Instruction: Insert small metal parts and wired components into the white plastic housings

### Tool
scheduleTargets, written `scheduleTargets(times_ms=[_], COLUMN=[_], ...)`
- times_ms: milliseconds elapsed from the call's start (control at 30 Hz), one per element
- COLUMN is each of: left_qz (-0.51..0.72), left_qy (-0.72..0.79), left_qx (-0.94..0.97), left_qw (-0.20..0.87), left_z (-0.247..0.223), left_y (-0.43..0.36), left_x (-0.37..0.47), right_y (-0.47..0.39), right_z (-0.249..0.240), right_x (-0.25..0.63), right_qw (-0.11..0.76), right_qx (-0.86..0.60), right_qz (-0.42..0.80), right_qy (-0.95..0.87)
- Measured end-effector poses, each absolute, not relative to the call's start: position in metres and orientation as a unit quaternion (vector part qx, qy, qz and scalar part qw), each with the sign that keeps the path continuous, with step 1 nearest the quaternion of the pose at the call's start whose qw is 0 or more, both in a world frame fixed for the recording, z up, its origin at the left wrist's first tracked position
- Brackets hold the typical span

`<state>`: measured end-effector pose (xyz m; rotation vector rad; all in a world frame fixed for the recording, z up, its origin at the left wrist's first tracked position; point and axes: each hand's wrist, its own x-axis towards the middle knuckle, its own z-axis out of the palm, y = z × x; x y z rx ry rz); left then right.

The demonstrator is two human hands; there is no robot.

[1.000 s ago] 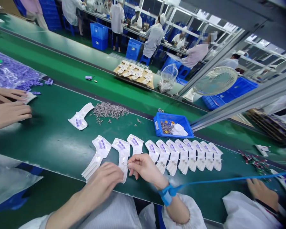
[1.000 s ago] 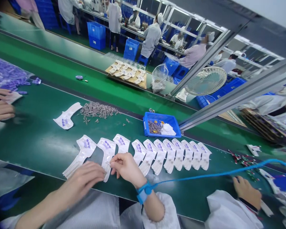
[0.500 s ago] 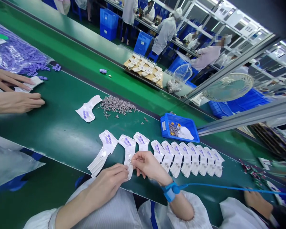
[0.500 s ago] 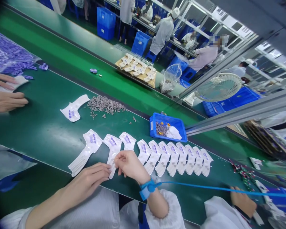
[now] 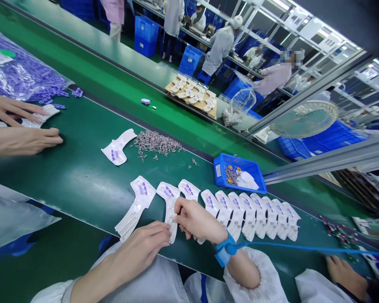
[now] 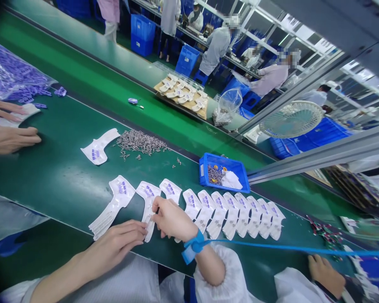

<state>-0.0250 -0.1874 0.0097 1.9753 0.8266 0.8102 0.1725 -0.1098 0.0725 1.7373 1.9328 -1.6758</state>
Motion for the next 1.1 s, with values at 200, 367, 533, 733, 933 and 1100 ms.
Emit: scheduleTargets(times_ms=[200, 367, 533, 733, 933, 1100], left_qz=[0.372, 0.377, 0.416, 0.460, 0.434, 0.421], left_qy=[0.397, 0.443, 0.442, 0.467, 0.538, 0.568], left_qx=[0.770, 0.746, 0.721, 0.640, 0.553, 0.498], left_qw=[0.333, 0.324, 0.334, 0.401, 0.466, 0.501], left_z=[0.018, 0.007, 0.003, 0.012, 0.007, 0.005], left_y=[-0.174, -0.173, -0.174, -0.164, -0.159, -0.163], left_x=[-0.071, -0.076, -0.060, -0.066, -0.077, -0.084], right_y=[-0.026, 0.046, 0.055, 0.056, 0.046, 0.046], right_z=[0.071, 0.034, 0.017, 0.026, 0.040, 0.041], right_x=[0.158, 0.127, 0.144, 0.197, 0.183, 0.142], right_qw=[-0.143, -0.158, -0.163, -0.193, -0.195, -0.091], right_qx=[0.511, 0.539, 0.455, 0.532, 0.522, 0.532], right_qz=[-0.297, -0.169, -0.208, -0.202, -0.175, -0.132], right_qy=[0.794, 0.810, 0.850, 0.799, 0.811, 0.831])
